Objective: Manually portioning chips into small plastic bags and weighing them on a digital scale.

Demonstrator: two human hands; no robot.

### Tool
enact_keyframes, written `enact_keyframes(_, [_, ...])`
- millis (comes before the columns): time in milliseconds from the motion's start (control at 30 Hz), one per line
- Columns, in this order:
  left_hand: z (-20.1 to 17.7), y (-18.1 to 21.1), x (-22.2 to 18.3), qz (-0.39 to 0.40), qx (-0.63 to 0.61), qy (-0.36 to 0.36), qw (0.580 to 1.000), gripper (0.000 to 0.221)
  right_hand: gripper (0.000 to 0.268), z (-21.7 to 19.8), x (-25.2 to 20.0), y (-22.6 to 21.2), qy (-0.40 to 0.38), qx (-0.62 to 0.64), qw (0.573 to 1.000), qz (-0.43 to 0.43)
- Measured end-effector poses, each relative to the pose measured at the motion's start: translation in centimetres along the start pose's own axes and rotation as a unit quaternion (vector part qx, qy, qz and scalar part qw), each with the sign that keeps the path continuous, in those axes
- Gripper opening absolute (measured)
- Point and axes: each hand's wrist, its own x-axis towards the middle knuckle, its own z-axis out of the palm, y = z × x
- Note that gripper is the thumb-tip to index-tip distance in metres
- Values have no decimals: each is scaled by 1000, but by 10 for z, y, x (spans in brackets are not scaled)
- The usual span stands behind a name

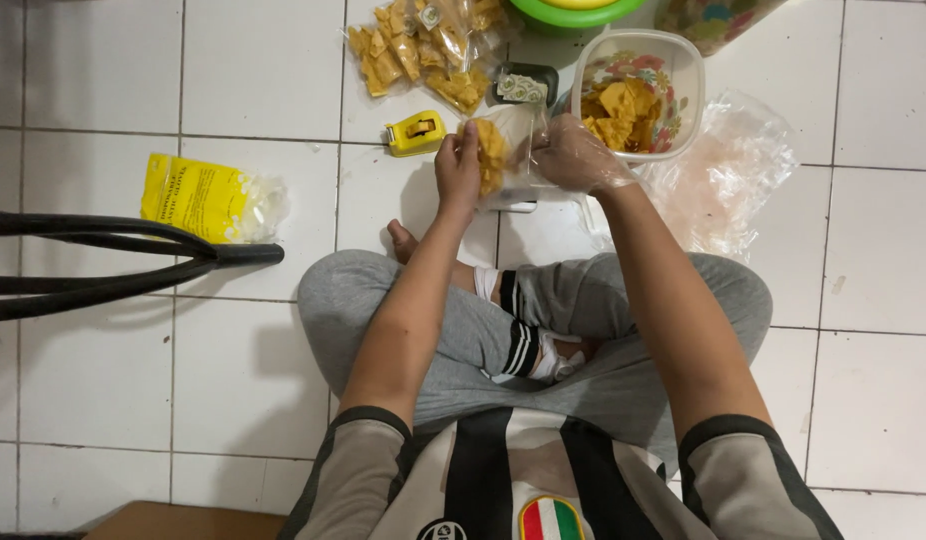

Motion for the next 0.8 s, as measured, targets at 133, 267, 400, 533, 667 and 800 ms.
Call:
enact_keyframes(133, [3,0,-1,26,15,-2,1000,47,17,-10,-16,-16,-35,19,998,-50])
enact_keyframes(267, [3,-6,2,42,19,12,999,46,14,11,5,9,-24,-17,988,-152])
enact_keyframes(400, [3,-14,5,44,8,20,999,45,18,27,23,33,-19,-37,981,-188])
enact_keyframes(533, [2,-18,7,54,10,35,998,43,25,20,8,9,-6,-61,987,-150])
enact_keyframes(667, [3,-7,5,59,5,55,997,42,30,22,6,6,13,-111,985,-131])
enact_keyframes(800, [6,-7,1,58,-40,56,996,36,37,26,14,14,20,-151,976,-154])
